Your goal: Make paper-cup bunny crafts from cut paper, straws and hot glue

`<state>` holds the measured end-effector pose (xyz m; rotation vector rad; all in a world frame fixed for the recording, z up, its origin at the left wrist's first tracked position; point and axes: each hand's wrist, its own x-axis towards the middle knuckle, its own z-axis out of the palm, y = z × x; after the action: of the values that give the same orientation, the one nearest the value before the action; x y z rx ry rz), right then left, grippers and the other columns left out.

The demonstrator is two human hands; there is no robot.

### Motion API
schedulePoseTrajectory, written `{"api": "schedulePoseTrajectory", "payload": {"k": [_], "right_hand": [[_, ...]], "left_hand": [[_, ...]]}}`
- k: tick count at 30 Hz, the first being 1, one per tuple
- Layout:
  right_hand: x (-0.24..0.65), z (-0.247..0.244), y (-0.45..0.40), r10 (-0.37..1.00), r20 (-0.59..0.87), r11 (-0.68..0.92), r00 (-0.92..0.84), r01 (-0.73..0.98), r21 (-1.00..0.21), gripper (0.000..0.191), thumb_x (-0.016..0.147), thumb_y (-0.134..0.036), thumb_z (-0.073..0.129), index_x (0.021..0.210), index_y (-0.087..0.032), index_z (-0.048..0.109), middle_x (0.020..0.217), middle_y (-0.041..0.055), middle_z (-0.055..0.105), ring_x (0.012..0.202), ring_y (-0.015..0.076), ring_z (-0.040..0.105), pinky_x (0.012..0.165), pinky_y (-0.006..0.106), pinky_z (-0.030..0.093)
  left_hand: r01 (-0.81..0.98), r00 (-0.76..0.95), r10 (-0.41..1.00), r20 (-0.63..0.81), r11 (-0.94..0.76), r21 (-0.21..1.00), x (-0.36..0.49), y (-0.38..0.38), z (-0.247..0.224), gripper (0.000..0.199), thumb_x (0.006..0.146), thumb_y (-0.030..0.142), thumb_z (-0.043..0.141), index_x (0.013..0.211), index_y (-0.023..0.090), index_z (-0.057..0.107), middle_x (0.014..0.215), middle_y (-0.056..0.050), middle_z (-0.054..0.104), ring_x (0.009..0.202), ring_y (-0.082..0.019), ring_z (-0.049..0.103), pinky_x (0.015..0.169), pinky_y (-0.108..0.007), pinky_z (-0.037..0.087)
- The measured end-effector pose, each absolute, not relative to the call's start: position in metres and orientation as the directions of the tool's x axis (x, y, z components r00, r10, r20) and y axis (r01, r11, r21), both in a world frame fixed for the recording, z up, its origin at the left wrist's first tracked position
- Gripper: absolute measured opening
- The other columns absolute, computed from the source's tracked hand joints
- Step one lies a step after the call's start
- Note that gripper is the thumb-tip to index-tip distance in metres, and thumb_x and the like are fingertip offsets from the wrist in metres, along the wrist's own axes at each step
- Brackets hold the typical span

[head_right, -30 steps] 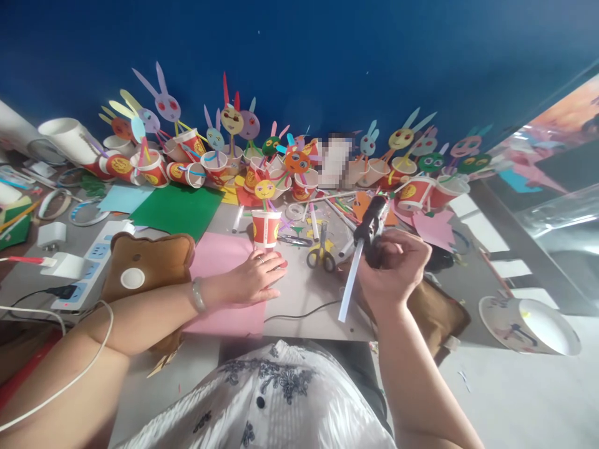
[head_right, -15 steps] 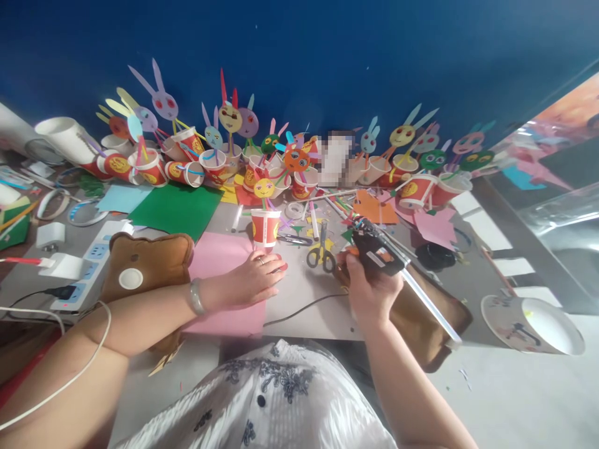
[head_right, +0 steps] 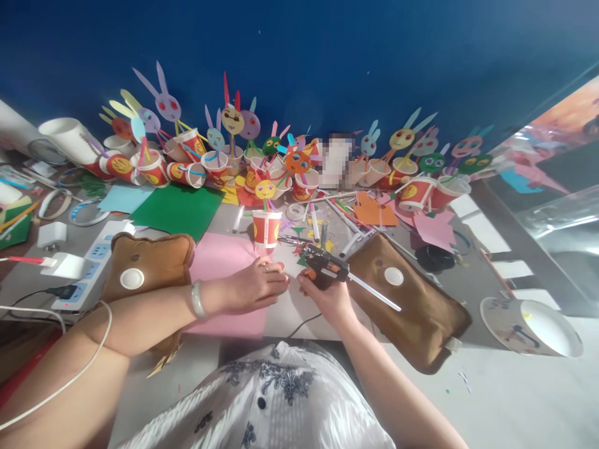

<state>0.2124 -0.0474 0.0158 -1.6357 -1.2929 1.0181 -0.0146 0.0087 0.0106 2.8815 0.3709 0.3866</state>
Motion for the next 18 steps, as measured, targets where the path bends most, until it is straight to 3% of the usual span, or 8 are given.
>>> {"api": "schedulePoseTrajectory", "payload": {"k": [6, 12, 18], "right_hand": [[0.210, 0.017, -0.050, 0.975, -0.153, -0.200, 0.159, 0.353, -0.914, 0.036, 0.074, -0.052, 0.077, 0.077, -0.017, 0.072, 0.059, 0.0032, 0.067, 0.052, 0.0153, 0.060, 0.054, 0.029, 0.054], [0.199, 0.023, -0.052, 0.987, -0.116, -0.150, 0.113, 0.369, -0.917, 0.029, 0.074, -0.047, 0.077, 0.072, -0.019, 0.071, 0.058, 0.0022, 0.066, 0.052, 0.0164, 0.060, 0.053, 0.030, 0.054], [0.194, 0.021, -0.051, 0.983, -0.109, -0.156, 0.151, 0.345, -0.926, 0.029, 0.074, -0.048, 0.077, 0.070, -0.020, 0.069, 0.058, 0.0025, 0.066, 0.054, 0.0171, 0.061, 0.053, 0.030, 0.055]], "left_hand": [[0.206, 0.924, 0.257, 0.284, -0.958, 0.199, -0.011, 0.007, 0.004, 0.021, 0.102, 0.012, 0.042, 0.098, 0.016, 0.062, 0.089, -0.007, 0.068, 0.095, -0.022, 0.060, 0.091, -0.039, 0.038], [0.235, 0.914, 0.285, 0.289, -0.952, 0.194, -0.009, 0.007, 0.006, 0.026, 0.101, 0.011, 0.039, 0.096, 0.014, 0.065, 0.080, -0.007, 0.064, 0.077, -0.020, 0.057, 0.082, -0.036, 0.042], [0.172, 0.930, 0.179, 0.322, -0.984, 0.052, -0.009, 0.002, 0.011, 0.031, 0.098, 0.008, 0.039, 0.096, 0.015, 0.069, 0.080, -0.008, 0.069, 0.078, -0.020, 0.061, 0.098, -0.039, 0.045]]}}
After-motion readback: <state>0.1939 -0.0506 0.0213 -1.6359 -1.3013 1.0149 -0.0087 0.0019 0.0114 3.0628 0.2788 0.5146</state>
